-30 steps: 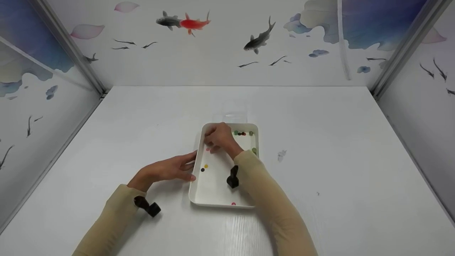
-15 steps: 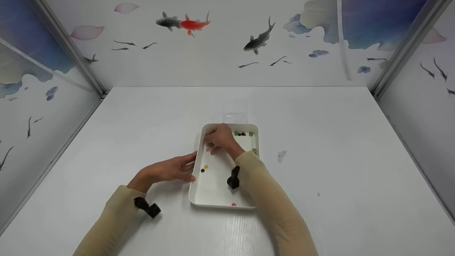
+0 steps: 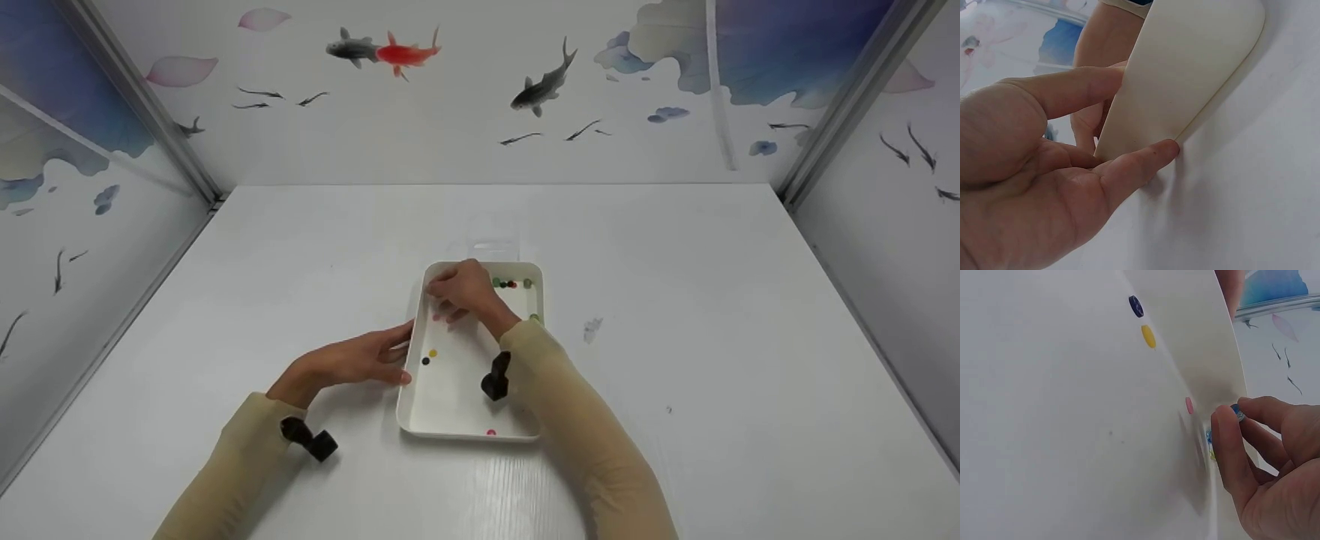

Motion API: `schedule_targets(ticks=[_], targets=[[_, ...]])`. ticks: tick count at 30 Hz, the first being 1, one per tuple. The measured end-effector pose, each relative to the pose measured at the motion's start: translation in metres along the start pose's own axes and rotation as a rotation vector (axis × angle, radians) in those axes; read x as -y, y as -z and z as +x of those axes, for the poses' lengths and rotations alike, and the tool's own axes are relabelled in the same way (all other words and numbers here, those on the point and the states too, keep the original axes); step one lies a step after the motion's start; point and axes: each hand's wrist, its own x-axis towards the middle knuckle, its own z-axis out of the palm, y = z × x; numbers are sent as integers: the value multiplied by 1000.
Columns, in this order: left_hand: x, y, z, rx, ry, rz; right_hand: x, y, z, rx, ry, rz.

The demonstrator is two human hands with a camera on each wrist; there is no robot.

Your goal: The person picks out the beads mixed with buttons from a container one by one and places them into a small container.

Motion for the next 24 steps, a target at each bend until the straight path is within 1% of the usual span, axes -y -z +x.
schedule_targets(ticks=[6,10,13,17,24], targets=[[2,-1,0,5,-15,13,3,4,-3,-16,-25,-37],[2,-1,1,-3,4,37,8,10,-5,-18,-33,-52],[2,0,1,-19,28,58,11,15,-6,-25,-15,-69],[1,0,1,-27,41,58,14,21,-8,-24,10,-77],[1,-1,2,-15,42,31,17,31,-13,-18,43,-71]])
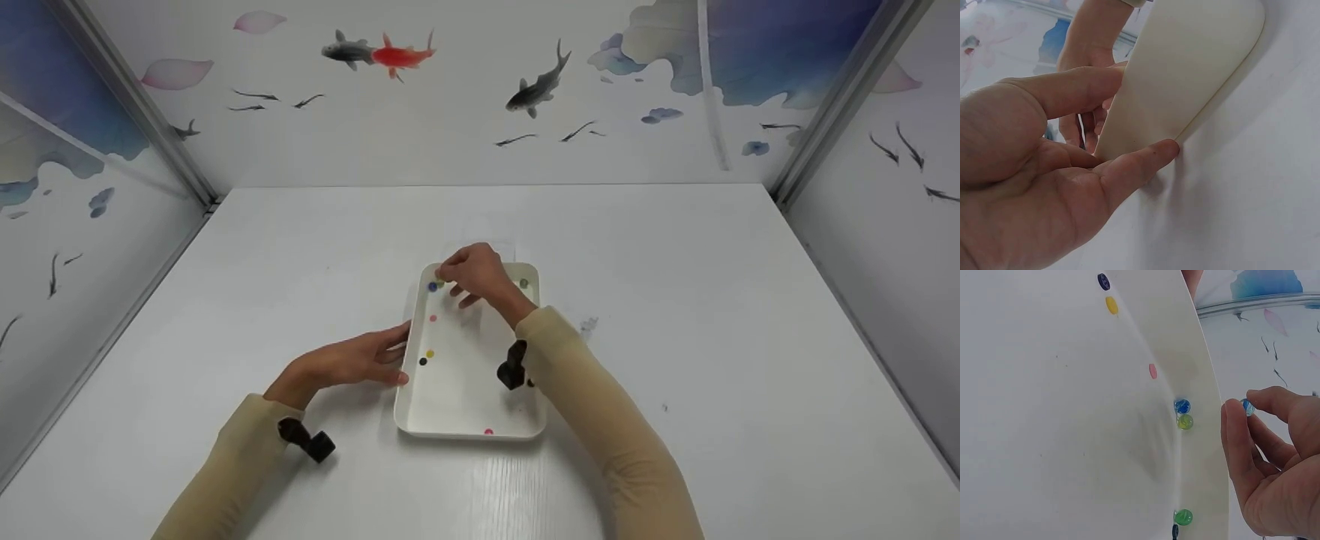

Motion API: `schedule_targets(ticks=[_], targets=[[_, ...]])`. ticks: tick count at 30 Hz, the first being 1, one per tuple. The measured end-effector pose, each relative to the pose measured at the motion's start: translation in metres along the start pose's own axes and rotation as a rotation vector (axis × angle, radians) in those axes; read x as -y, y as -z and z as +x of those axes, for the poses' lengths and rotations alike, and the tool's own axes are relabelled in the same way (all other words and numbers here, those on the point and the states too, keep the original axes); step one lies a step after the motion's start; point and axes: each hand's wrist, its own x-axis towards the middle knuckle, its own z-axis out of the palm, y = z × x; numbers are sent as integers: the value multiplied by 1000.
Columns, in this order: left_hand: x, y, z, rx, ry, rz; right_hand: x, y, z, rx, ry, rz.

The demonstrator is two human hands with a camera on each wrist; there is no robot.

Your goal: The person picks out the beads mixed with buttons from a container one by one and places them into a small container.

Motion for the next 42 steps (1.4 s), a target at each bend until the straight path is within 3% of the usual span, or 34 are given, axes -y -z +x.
schedule_targets(ticks=[16,24,32,42], targets=[[-3,-3,-2,-43,72,43,2,19,5,-109,20,1],[-2,-3,-2,-37,50,34,6,31,7,-118,48,-3],[-2,1,-1,2,-21,-15,3,39,10,-147,100,44],[0,0,-2,-1,-6,-23,-4,49,14,-199,67,57]])
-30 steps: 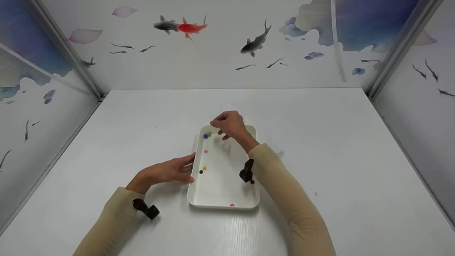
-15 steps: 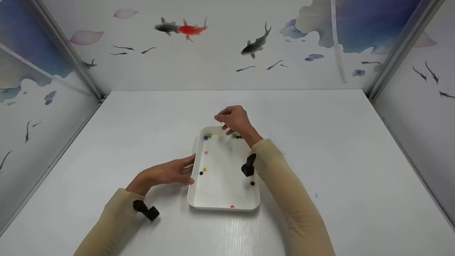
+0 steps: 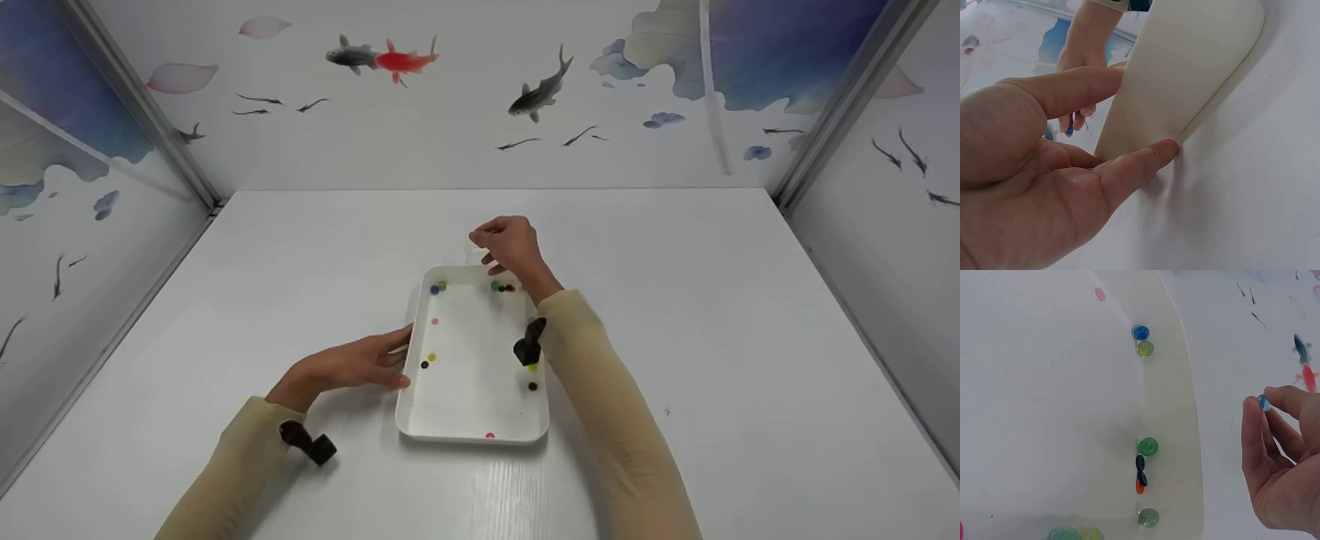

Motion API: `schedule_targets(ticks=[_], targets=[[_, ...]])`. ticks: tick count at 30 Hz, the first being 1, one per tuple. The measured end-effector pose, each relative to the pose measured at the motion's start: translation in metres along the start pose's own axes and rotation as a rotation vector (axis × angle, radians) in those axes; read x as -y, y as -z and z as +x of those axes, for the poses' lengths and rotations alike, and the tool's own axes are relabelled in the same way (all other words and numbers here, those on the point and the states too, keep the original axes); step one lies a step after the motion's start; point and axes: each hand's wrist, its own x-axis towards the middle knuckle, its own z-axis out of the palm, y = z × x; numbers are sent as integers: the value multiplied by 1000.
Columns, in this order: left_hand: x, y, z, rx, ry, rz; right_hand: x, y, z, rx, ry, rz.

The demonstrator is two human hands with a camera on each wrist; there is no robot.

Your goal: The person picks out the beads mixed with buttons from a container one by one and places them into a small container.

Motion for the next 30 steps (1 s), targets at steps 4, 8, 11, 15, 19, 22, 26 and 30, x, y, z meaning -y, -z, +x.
schedule_targets(ticks=[4,8,11,15,19,22,26,30], targets=[[0,0,0,-11,13,10,-2,3,1,-5,-11,4],[-1,0,-1,-5,-4,12,-3,6,-1,-12,0,11],[0,0,-1,2,-20,1,-4,8,-2,-19,16,17],[1,0,-1,14,-40,-19,-6,10,-3,-38,21,41],[0,0,0,21,-34,-25,-9,12,-1,-51,27,47],[1,1,0,21,-26,-23,-10,13,-1,-53,30,34],[1,1,1,23,-29,-15,-10,14,0,-58,24,27],[1,1,0,18,-19,0,-10,14,0,-67,15,33]])
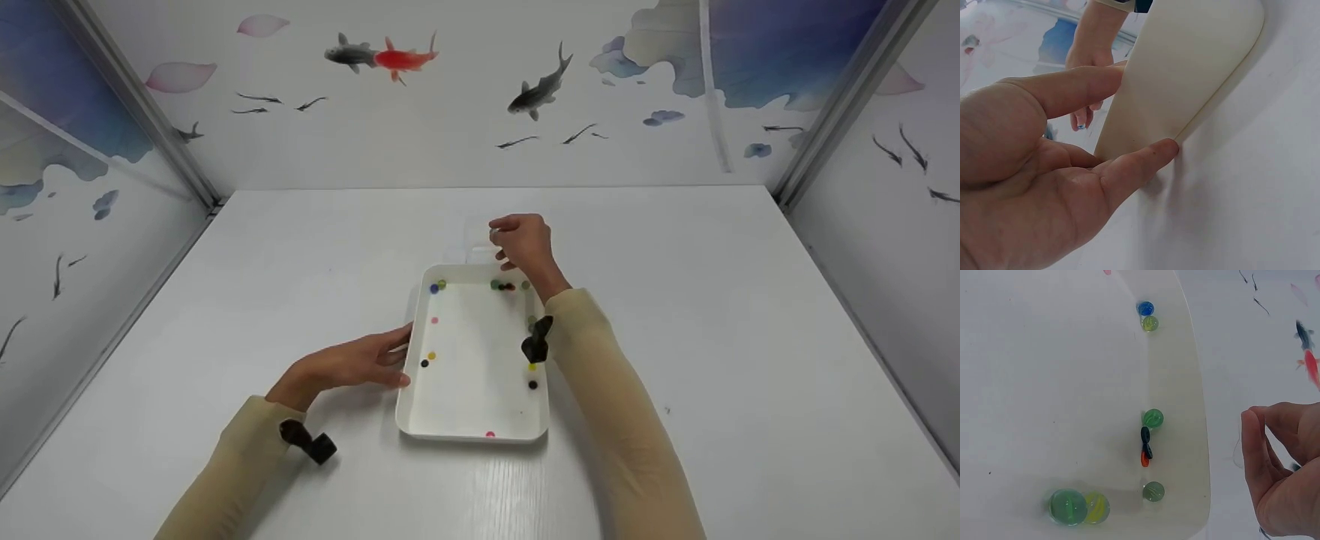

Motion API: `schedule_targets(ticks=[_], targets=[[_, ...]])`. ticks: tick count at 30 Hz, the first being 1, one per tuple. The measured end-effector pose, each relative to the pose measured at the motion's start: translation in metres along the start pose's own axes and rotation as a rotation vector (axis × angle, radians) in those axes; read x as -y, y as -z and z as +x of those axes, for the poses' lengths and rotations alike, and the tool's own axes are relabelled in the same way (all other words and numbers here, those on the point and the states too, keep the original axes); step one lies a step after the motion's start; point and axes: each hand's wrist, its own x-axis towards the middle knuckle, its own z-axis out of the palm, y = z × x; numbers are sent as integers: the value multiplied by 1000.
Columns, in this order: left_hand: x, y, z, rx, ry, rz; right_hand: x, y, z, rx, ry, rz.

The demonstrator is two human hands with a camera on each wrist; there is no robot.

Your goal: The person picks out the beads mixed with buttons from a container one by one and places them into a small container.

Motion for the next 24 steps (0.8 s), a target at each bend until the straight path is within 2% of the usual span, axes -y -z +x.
schedule_targets(ticks=[7,18,24], targets=[[2,0,1,-5,4,3,-3,-1,0,-5,-23,20],[1,0,0,-1,-7,-2,-7,-3,-1,11,-5,62],[-1,-1,0,-29,43,33,-7,-4,-1,5,9,77]])
